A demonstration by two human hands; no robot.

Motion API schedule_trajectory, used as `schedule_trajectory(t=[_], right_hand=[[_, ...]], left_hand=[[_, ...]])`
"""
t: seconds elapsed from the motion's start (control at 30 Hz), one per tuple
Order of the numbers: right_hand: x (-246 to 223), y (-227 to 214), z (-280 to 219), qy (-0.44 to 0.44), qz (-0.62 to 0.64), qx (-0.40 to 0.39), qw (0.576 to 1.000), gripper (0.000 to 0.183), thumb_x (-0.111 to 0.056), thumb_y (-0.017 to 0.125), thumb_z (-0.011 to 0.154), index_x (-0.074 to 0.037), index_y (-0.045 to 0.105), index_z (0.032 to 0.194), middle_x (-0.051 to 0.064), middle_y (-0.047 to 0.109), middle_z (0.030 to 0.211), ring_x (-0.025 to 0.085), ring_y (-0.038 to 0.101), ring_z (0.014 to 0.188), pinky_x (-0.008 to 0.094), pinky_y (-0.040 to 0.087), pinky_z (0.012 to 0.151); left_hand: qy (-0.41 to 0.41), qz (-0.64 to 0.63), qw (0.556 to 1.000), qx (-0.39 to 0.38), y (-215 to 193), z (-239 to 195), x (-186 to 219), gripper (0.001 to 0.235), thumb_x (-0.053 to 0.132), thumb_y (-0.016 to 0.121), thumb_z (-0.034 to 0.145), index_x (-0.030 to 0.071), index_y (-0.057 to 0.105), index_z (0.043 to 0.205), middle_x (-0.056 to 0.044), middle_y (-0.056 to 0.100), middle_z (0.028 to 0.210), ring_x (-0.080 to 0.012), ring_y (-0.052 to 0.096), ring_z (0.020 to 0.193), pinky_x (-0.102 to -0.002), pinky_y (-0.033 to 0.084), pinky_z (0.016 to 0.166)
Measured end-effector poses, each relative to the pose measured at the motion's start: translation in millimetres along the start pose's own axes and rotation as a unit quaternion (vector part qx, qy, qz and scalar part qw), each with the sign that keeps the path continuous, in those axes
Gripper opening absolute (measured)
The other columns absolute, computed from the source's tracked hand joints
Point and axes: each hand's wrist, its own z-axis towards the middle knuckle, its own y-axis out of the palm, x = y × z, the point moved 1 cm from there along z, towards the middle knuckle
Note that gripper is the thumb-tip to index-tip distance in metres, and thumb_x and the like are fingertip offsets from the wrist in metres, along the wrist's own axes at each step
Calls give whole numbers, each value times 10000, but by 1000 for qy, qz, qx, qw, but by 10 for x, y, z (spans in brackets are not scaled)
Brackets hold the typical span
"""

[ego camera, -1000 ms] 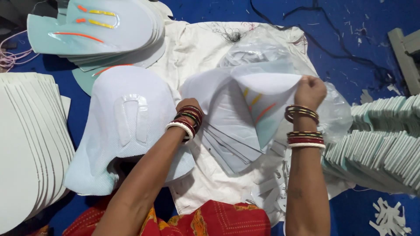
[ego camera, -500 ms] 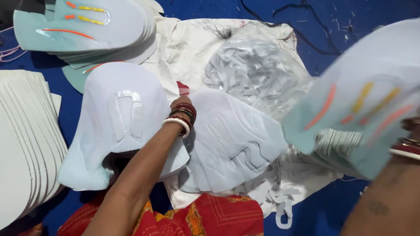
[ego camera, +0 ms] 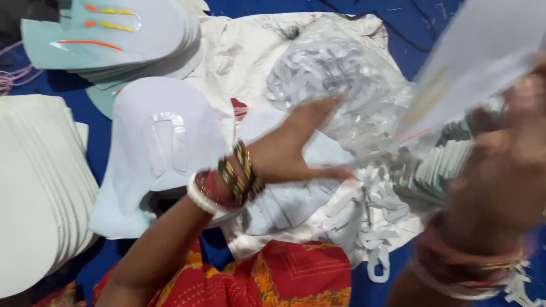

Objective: The person sorts and inspects white fabric shoe upper components on a factory floor.

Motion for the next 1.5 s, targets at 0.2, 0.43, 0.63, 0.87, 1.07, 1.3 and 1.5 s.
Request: schedule_trajectory(t=[0.2,0.43,0.63,0.87,1.07,1.3,1.5], right_hand=[[-1227,64,-96,4,349,8,937,323,-87,549,1184,29,413,1453,184,525,1362,232,552,1266,381,496,1106],[-950,1427,-480,209,604,-218,737,655,-530,252,1144,2,569,1356,172,643,1329,289,639,1274,449,488,1171],[-1221,2668,-2436,1,527,-226,819,627,-202,568,1074,42,313,1593,150,624,1404,219,657,1186,322,551,1069],[-1902,1718,-907,264,742,-353,506,701,-123,720,888,-8,389,1496,183,646,1317,228,662,1167,352,551,985],[-1977,2137,-1066,163,544,-363,739,667,-126,789,875,-51,459,1449,173,706,1206,210,698,1070,331,591,877],[-2026,2227,-1245,158,517,-313,781,720,-190,844,843,-86,446,1433,106,630,1055,182,617,924,317,555,787],[-1824,2560,-1758,168,489,-266,814,503,-243,817,928,-120,566,1346,49,569,1066,172,526,887,317,507,805]], left_hand=[[20,-74,997,-7,-740,-685,641,719,298,606,965,65,356,1598,-237,630,1256,-376,639,1057,-492,546,864],[-7,-385,921,-64,-1155,-1417,-169,533,165,646,1046,-41,467,1504,-145,765,1096,-204,760,925,-344,628,824],[-74,-405,911,30,-1274,-1923,-786,707,217,708,985,-11,394,1576,-137,681,1318,-218,666,1174,-380,552,1044],[-244,-310,912,110,-1287,-2435,-1160,866,223,705,886,117,281,1634,-149,629,1422,-253,625,1257,-388,516,1061],[-316,-154,925,148,-987,-2571,-1593,892,207,726,897,127,243,1643,-180,405,1637,-324,382,1514,-449,309,1206],[-366,-91,914,149,-878,-2543,-1383,840,265,743,879,192,280,1575,-170,417,1590,-365,453,1412,-434,373,1129],[-390,10,917,88,-791,-2825,-1428,509,259,734,942,181,624,1433,-209,564,1316,-352,600,1167,-450,533,942]])
